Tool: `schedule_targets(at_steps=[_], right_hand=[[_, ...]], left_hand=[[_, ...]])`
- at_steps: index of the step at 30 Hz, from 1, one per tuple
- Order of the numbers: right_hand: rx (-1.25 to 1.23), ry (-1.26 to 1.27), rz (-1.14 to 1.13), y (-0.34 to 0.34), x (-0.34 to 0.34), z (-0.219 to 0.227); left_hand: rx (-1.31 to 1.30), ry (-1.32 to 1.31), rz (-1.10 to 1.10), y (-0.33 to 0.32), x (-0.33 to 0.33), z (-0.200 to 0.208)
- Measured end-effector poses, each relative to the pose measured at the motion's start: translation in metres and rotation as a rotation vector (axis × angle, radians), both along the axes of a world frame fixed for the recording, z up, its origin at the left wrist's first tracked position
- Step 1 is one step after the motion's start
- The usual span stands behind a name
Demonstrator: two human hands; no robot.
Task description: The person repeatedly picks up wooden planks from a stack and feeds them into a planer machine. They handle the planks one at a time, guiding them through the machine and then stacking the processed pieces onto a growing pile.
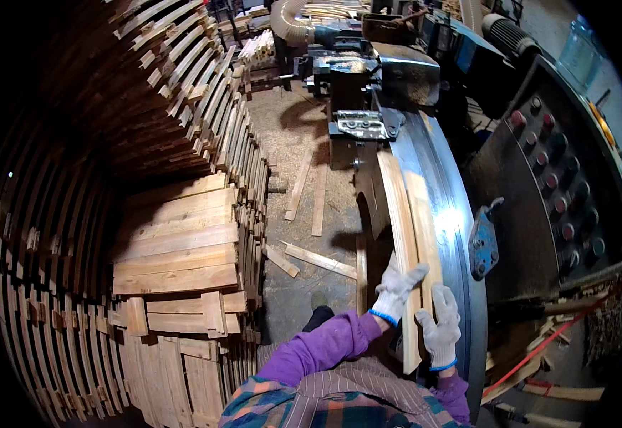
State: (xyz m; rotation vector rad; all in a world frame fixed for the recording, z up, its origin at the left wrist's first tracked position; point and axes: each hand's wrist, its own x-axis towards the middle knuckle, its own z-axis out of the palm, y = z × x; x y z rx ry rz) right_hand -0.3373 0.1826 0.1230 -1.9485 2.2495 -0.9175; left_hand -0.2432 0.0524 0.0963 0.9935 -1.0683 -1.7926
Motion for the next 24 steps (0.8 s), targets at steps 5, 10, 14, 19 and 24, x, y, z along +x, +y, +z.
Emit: schedule_targets(at_steps=[5, 10, 14, 19, 24], right_hand=[[0.023, 0.557, -0.219, -0.136, -0.032, -0.014], [0.055, 0.761, -0.192, -0.350, -0.125, -0.057], [0.072, 0.534, -0.193, -0.418, -0.145, -0.042], [0.213, -0.568, 0.419, -0.232, -0.003, 0.034], [0.228, -0.382, 0.211, -0.054, 0.007, 0.043]], left_hand=[[0.211, 0.204, 0.027, -0.013, 0.030, -0.043], [0.247, 0.239, 0.188, -0.038, 0.058, -0.034], [0.257, 0.348, 0.153, -0.067, 0.069, -0.014], [0.466, 0.868, 0.432, -0.102, 0.025, -0.118], [-0.100, 0.349, 0.376, -0.054, -0.022, -0.074]])
